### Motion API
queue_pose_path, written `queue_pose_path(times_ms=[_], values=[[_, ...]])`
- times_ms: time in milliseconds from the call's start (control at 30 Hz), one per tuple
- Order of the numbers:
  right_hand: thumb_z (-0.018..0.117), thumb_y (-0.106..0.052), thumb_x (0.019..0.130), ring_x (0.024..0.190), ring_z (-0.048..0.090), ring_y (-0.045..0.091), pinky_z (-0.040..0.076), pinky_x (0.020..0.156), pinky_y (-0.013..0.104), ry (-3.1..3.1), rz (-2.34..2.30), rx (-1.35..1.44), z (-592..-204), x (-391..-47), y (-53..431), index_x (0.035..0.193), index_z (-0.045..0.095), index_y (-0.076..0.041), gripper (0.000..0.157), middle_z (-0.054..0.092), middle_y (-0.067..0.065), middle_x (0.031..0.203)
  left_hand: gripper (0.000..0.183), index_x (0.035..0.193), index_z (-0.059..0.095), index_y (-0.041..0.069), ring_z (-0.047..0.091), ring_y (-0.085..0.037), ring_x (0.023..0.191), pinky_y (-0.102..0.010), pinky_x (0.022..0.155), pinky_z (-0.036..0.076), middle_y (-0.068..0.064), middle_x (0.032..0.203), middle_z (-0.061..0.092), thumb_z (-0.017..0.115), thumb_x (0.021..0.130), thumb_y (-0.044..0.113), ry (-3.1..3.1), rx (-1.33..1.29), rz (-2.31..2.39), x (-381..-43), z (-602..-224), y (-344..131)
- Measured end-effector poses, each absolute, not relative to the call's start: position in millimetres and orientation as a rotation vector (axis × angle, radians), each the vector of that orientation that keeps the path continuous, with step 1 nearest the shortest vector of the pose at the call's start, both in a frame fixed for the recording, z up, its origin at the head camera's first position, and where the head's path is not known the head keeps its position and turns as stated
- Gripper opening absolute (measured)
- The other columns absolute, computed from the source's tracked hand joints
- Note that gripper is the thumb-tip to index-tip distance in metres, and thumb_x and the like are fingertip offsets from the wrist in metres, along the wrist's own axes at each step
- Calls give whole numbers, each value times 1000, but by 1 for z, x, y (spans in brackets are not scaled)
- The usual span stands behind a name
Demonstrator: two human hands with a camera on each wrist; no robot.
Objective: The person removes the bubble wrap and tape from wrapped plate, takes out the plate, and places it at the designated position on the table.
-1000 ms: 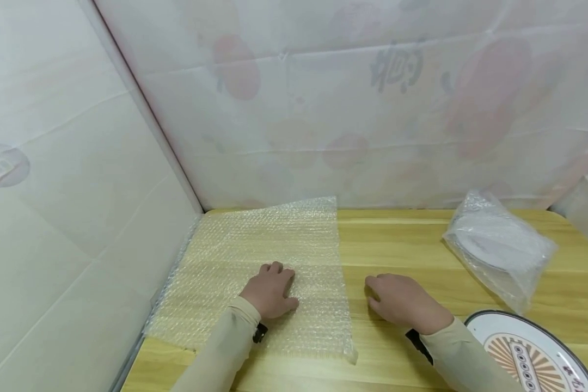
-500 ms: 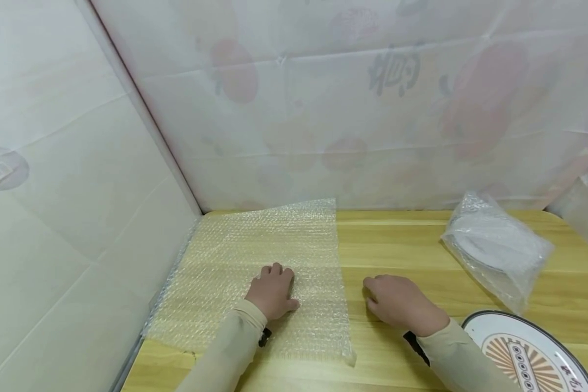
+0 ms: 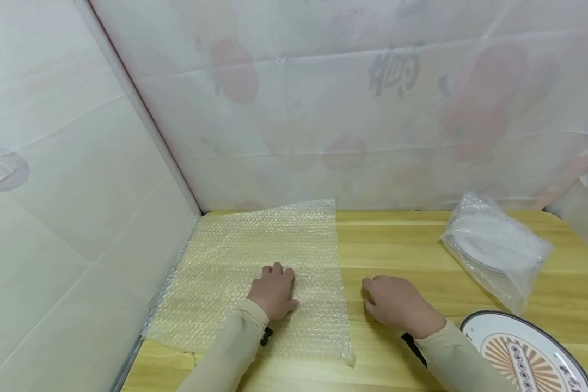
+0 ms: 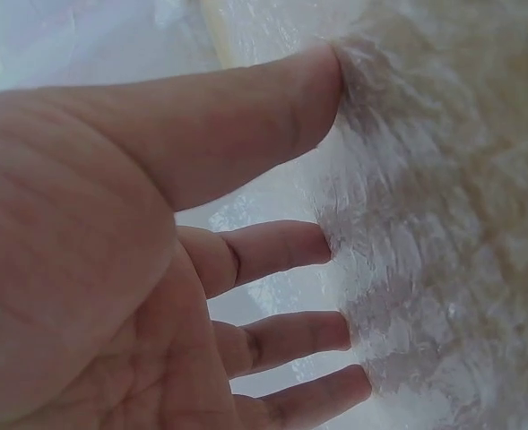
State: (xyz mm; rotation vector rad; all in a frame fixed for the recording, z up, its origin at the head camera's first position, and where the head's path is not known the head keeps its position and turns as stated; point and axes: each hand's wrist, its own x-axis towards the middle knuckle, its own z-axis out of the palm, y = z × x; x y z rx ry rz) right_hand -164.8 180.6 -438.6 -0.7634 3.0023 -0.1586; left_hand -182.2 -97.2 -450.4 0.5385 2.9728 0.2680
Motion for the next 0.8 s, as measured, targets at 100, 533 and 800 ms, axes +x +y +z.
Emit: queue_pose_path(times_ms=[100, 533, 800], values=[[69, -14, 92, 62, 47, 12, 47, 56, 35, 2972, -187, -753, -440, -165, 179, 89, 61, -9, 10, 54, -1, 71, 51, 120, 60, 7, 52, -45, 124, -58, 79, 58, -16, 112, 55, 83, 87, 38, 2965, 533, 284, -184, -451, -99], [76, -18, 91, 106, 67, 23, 58, 89, 46, 3057, -320, -1030, -418, -123, 232, 108, 73, -18, 18, 69, -3, 114, 46, 115, 59, 7, 51, -46, 123, -57, 76, 58, -17, 112, 54, 83, 88, 36, 2960, 503, 332, -184, -449, -106], [71, -11, 95, 86, 65, 6, 58, 66, 32, 3228, -657, -445, -407, -135, 345, 106, 72, -12, 10, 73, 4, 103, 45, 112, 58, 7, 51, -45, 118, -54, 70, 58, -15, 106, 51, 83, 88, 35, 2961, 515, 331, -187, -450, -108]])
